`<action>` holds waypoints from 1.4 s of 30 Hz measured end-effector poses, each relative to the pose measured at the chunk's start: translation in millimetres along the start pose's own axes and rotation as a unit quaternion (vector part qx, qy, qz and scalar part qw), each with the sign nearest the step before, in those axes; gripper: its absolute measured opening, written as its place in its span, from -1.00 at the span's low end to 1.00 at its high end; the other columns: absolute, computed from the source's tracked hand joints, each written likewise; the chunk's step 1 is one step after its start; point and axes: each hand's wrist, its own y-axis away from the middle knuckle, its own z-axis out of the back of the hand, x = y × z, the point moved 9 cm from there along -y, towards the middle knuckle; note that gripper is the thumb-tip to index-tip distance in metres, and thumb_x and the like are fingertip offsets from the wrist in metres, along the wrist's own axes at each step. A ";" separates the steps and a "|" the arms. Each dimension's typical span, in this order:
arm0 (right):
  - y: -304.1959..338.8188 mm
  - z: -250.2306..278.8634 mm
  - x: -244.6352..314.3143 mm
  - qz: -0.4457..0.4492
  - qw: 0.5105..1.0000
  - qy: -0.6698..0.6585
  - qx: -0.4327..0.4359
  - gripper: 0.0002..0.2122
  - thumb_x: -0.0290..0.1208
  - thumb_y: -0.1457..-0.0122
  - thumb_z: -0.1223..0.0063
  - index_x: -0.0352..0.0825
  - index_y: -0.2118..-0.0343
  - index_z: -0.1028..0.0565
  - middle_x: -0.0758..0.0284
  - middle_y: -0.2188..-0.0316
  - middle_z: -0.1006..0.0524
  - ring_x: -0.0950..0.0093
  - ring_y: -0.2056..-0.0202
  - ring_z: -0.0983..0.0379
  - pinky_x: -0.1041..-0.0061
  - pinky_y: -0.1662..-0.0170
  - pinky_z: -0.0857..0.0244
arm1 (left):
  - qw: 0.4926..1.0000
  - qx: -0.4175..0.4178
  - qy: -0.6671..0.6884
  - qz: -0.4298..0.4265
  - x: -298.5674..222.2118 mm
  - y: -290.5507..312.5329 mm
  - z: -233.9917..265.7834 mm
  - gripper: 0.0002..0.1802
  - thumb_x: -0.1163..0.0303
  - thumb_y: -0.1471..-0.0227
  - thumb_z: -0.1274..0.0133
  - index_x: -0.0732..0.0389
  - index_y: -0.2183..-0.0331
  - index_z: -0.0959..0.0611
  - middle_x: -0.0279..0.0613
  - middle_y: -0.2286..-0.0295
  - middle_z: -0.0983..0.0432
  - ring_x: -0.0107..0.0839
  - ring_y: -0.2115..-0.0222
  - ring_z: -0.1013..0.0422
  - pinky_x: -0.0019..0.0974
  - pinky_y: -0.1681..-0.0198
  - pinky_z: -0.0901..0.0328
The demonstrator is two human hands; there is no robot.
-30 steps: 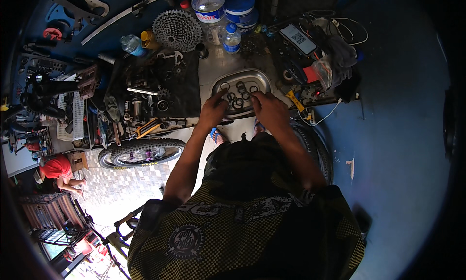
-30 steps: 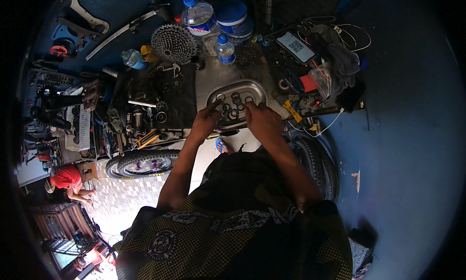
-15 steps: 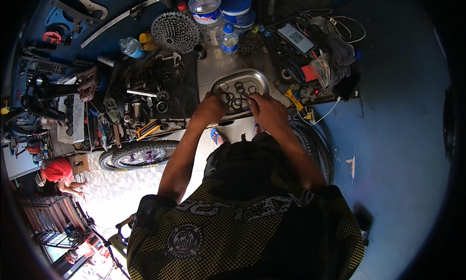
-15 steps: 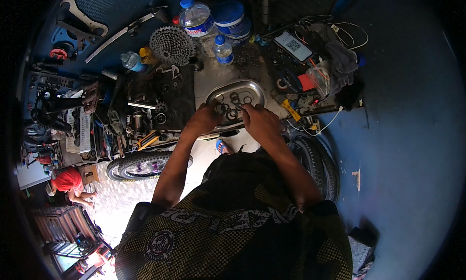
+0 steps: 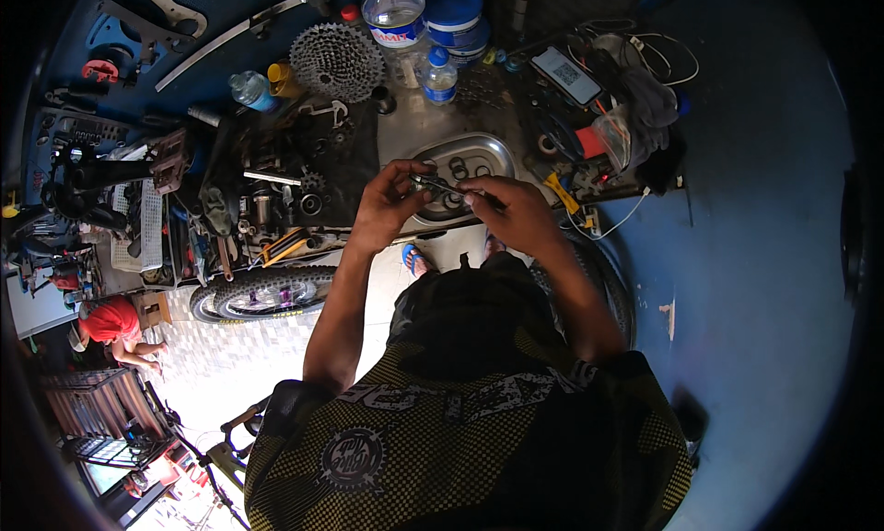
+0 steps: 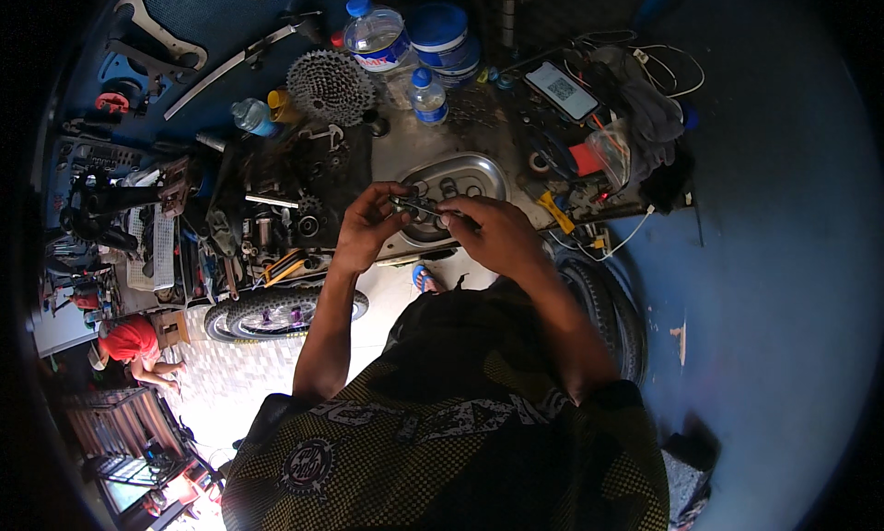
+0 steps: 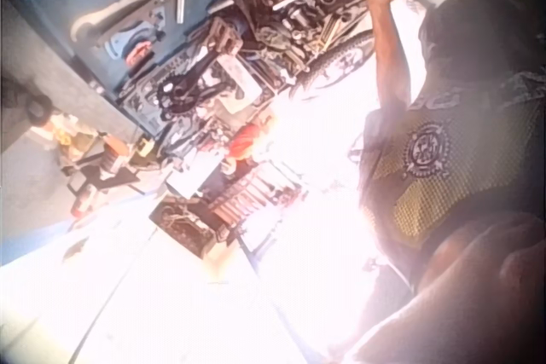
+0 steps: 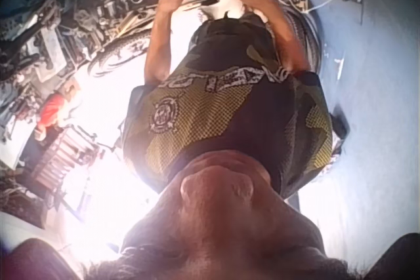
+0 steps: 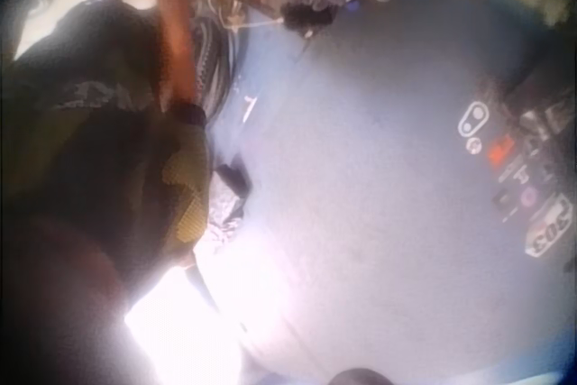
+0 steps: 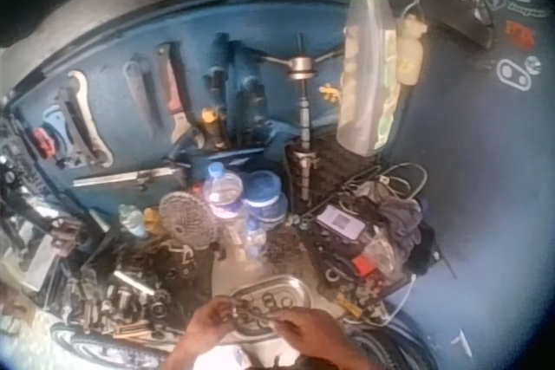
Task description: The person assembles a bicycle hub by inserting ball bearings into the hub cup, then uses a hammer and metal rod to press the bearing race into place. The person wipes the hub with a cloth and places the assembled hub into a metal tray.
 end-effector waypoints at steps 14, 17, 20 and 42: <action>-13.1 7.9 18.6 0.021 0.997 0.016 0.071 -0.75 -0.20 -0.35 -0.14 -0.15 0.01 -0.66 0.19 0.37 -0.69 0.20 0.33 -0.66 0.29 0.24 -0.45 | 0.999 -0.002 -0.043 0.007 -7.0 2.9 -0.5 -0.55 0.79 -0.12 -0.19 0.28 -0.04 -0.57 -0.18 -0.05 -0.54 -0.40 -0.14 -0.44 -0.33 -0.18 -0.37; -13.5 5.4 7.0 -0.005 0.995 0.016 0.094 -0.75 -0.21 -0.34 -0.15 -0.16 0.01 -0.65 0.20 0.40 -0.68 0.21 0.35 -0.66 0.29 0.24 -0.46 | 0.999 0.004 -0.038 0.002 -6.2 4.0 -1.3 -0.55 0.79 -0.13 -0.18 0.28 -0.04 -0.57 -0.16 -0.07 -0.54 -0.39 -0.15 -0.43 -0.31 -0.19 -0.37; -14.4 9.1 14.2 0.018 0.997 0.010 0.080 -0.75 -0.22 -0.34 -0.14 -0.15 0.01 -0.65 0.21 0.37 -0.68 0.22 0.31 -0.66 0.28 0.22 -0.48 | 0.999 0.007 -0.031 -0.003 -6.5 4.0 -2.1 -0.55 0.79 -0.14 -0.18 0.28 -0.05 -0.57 -0.15 -0.09 -0.54 -0.38 -0.16 -0.42 -0.31 -0.19 -0.37; -14.3 16.9 17.5 -0.005 0.993 -0.030 0.117 -0.77 -0.38 -0.35 -0.15 -0.28 0.00 -0.66 0.29 0.37 -0.67 0.54 0.40 -0.55 0.48 0.28 -0.39 | 0.999 0.024 -0.007 -0.044 -20.3 3.9 -7.0 -0.54 0.83 -0.14 -0.11 0.30 -0.06 -0.53 0.00 -0.14 -0.50 -0.33 -0.17 -0.42 -0.27 -0.22 -0.35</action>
